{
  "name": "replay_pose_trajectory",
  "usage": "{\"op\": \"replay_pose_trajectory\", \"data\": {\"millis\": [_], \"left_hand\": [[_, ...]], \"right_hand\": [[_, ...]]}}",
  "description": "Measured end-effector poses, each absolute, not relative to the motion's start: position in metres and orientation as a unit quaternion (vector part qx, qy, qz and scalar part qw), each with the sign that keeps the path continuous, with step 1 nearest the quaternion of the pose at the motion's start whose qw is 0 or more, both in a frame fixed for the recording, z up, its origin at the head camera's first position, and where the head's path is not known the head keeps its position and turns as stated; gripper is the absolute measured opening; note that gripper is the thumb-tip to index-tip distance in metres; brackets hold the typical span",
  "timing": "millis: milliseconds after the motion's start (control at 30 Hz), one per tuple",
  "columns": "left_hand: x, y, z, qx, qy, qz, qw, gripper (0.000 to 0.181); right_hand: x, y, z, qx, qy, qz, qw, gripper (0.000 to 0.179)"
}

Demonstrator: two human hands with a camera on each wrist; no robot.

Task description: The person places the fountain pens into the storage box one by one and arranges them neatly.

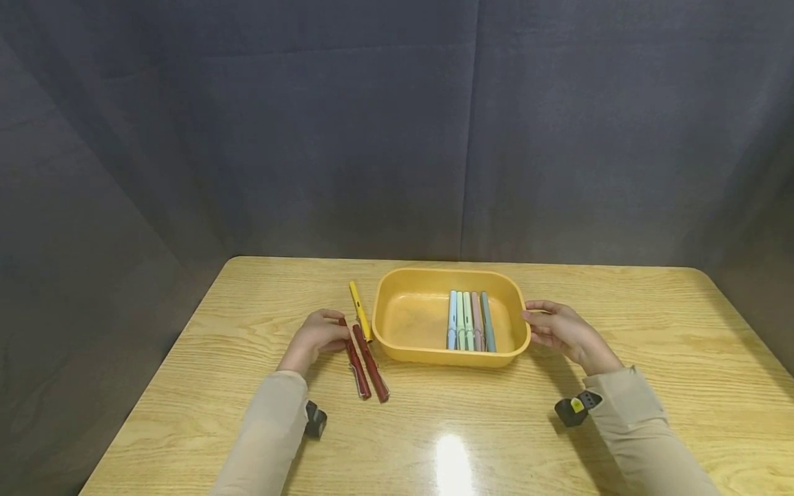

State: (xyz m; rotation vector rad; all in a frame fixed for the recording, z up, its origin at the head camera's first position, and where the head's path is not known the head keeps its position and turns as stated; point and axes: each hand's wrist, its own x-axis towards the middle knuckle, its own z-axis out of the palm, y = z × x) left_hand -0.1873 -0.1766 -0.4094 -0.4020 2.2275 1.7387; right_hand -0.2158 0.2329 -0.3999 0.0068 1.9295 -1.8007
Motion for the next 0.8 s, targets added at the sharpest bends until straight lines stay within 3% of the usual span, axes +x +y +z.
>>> {"op": "replay_pose_trajectory", "data": {"millis": [800], "left_hand": [[-0.186,-0.199,-0.409,-0.126,0.678,0.709,0.145,0.062]], "right_hand": [[-0.216,0.233,-0.399,0.003,0.705,-0.664,0.251,0.037]]}}
